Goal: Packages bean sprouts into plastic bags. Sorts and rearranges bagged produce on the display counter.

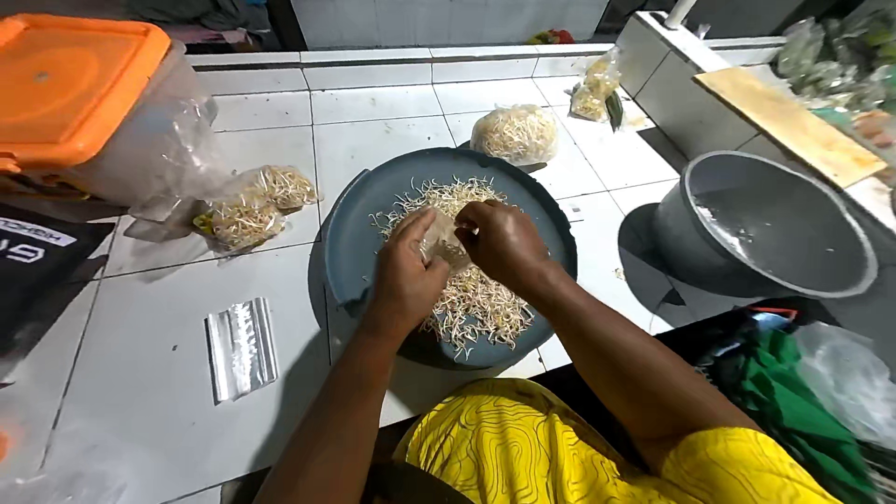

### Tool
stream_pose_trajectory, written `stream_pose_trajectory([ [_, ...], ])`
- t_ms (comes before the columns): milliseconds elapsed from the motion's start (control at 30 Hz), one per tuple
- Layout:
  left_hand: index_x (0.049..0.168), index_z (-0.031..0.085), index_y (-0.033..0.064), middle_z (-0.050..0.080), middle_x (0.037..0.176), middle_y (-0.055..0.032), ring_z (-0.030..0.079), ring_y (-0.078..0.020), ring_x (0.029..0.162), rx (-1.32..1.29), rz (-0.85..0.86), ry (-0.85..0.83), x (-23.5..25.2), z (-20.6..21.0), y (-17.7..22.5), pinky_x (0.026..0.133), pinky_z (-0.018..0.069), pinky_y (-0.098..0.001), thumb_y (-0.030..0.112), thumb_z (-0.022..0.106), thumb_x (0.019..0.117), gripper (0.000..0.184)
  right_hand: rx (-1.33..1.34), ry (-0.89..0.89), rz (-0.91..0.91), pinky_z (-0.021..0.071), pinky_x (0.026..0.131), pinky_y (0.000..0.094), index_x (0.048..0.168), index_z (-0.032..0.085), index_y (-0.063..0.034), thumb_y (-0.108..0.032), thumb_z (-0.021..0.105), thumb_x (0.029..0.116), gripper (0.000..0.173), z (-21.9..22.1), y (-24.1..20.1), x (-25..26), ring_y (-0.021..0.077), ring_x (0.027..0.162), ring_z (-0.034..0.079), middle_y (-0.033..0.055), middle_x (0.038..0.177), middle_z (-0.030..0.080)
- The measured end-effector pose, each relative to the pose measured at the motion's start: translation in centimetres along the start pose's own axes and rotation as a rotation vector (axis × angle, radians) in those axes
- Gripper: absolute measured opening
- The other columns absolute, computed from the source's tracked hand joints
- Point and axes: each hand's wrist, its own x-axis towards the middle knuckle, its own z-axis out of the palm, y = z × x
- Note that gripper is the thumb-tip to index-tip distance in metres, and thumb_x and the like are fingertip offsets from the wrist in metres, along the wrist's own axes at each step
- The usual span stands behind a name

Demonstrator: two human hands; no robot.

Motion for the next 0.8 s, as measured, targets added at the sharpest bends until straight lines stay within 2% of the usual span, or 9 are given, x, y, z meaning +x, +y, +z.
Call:
stream_pose_trajectory([
  [100, 0.144, 0.058, 0.0093, 0.052, 0.152, -0.0076, 0.071, -0.0127, 0.092, 0.012, -0.002, 0.006, 0.4, -2.6, 1.0, 0.068, 0.0622, -0.0329, -0.002, 0.064, 0.0844, 0.061, 0.142, 0.043, -0.042, 0.0589, 0.070, 0.0454, 0.100, 0.074, -0.0150, -0.022, 0.064, 0.0984, 0.013, -2.2, -0.9, 1.0, 0.0165, 0.076, 0.069, 0.0003, 0.085, 0.072],
  [267, 0.146, 0.055, 0.0100, 0.064, 0.136, -0.0071, 0.066, -0.0142, 0.061, -0.159, -0.035, 0.066, -0.1, -5.4, 3.5, 0.051, 0.0590, -0.0315, -0.005, 0.061, 0.0860, 0.062, 0.439, 0.133, -0.233, 0.0588, 0.063, 0.0312, 0.116, 0.067, -0.0067, -0.029, 0.062, 0.1030, 0.027, -4.6, 0.2, 1.4, 0.0088, 0.066, 0.065, 0.0003, 0.085, 0.070],
  [367, 0.147, 0.053, 0.0086, 0.061, 0.142, -0.0061, 0.065, -0.0134, 0.060, -0.226, 0.045, 0.124, -1.0, -6.1, 4.8, 0.050, 0.0588, -0.0295, -0.007, 0.059, 0.0864, 0.063, 0.299, -0.164, -0.036, 0.0596, 0.068, 0.0485, 0.130, 0.061, -0.0105, -0.046, 0.059, 0.1020, 0.045, -3.0, 3.9, -0.9, 0.0224, 0.073, 0.068, 0.0075, 0.092, 0.071],
  [433, 0.147, 0.054, 0.0093, 0.057, 0.147, -0.0055, 0.065, -0.0130, 0.060, -0.218, 0.034, 0.149, -1.2, -6.2, 4.2, 0.050, 0.0590, -0.0291, -0.008, 0.059, 0.0852, 0.064, 0.095, -0.356, 0.192, 0.0566, 0.078, 0.0660, 0.142, 0.054, -0.0124, -0.064, 0.069, 0.0891, 0.076, 0.5, 6.6, -4.0, 0.0407, 0.092, 0.069, 0.0218, 0.114, 0.068],
  [500, 0.147, 0.054, 0.0104, 0.056, 0.148, -0.0063, 0.066, -0.0144, 0.060, -0.205, -0.022, 0.157, -1.4, -6.0, 3.0, 0.050, 0.0597, -0.0306, -0.008, 0.059, 0.0860, 0.064, -0.085, -0.441, 0.317, 0.0534, 0.085, 0.0697, 0.157, 0.039, -0.0127, -0.080, 0.072, 0.0726, 0.113, 4.7, 8.4, -7.2, 0.0504, 0.109, 0.063, 0.0316, 0.135, 0.055],
  [567, 0.148, 0.053, 0.0105, 0.059, 0.144, -0.0078, 0.065, -0.0141, 0.059, -0.172, -0.066, 0.158, -1.6, -5.5, 1.7, 0.050, 0.0598, -0.0309, -0.006, 0.059, 0.0857, 0.065, -0.172, -0.454, 0.323, 0.0527, 0.088, 0.0684, 0.163, 0.027, -0.0139, -0.088, 0.067, 0.0679, 0.127, 7.8, 8.6, -9.6, 0.0546, 0.118, 0.056, 0.0362, 0.141, 0.048],
  [633, 0.148, 0.053, 0.0108, 0.056, 0.146, -0.0074, 0.064, -0.0136, 0.059, -0.153, -0.086, 0.141, -1.8, -4.9, 0.9, 0.049, 0.0587, -0.0304, -0.006, 0.059, 0.0849, 0.066, -0.179, -0.408, 0.277, 0.0553, 0.083, 0.0653, 0.163, 0.029, -0.0223, -0.086, 0.064, 0.0729, 0.116, 9.9, 7.7, -10.5, 0.0542, 0.120, 0.055, 0.0344, 0.142, 0.048],
  [700, 0.148, 0.053, 0.0108, 0.053, 0.150, -0.0066, 0.064, -0.0132, 0.060, -0.126, -0.090, 0.118, -1.7, -4.4, 0.7, 0.049, 0.0575, -0.0305, -0.007, 0.059, 0.0841, 0.067, -0.132, -0.372, 0.240, 0.0571, 0.079, 0.0623, 0.158, 0.039, -0.0297, -0.072, 0.065, 0.0858, 0.087, 11.2, 6.8, -10.0, 0.0506, 0.115, 0.058, 0.0302, 0.140, 0.050],
  [800, 0.148, 0.053, 0.0106, 0.055, 0.149, -0.0061, 0.065, -0.0132, 0.060, -0.101, -0.081, 0.118, -1.1, -4.6, 1.1, 0.050, 0.0588, -0.0307, -0.006, 0.059, 0.0849, 0.065, -0.065, -0.318, 0.183, 0.0592, 0.072, 0.0583, 0.134, 0.062, -0.0229, -0.040, 0.064, 0.0976, 0.040, 12.0, 7.0, -8.9, 0.0417, 0.096, 0.067, 0.0238, 0.128, 0.057],
])
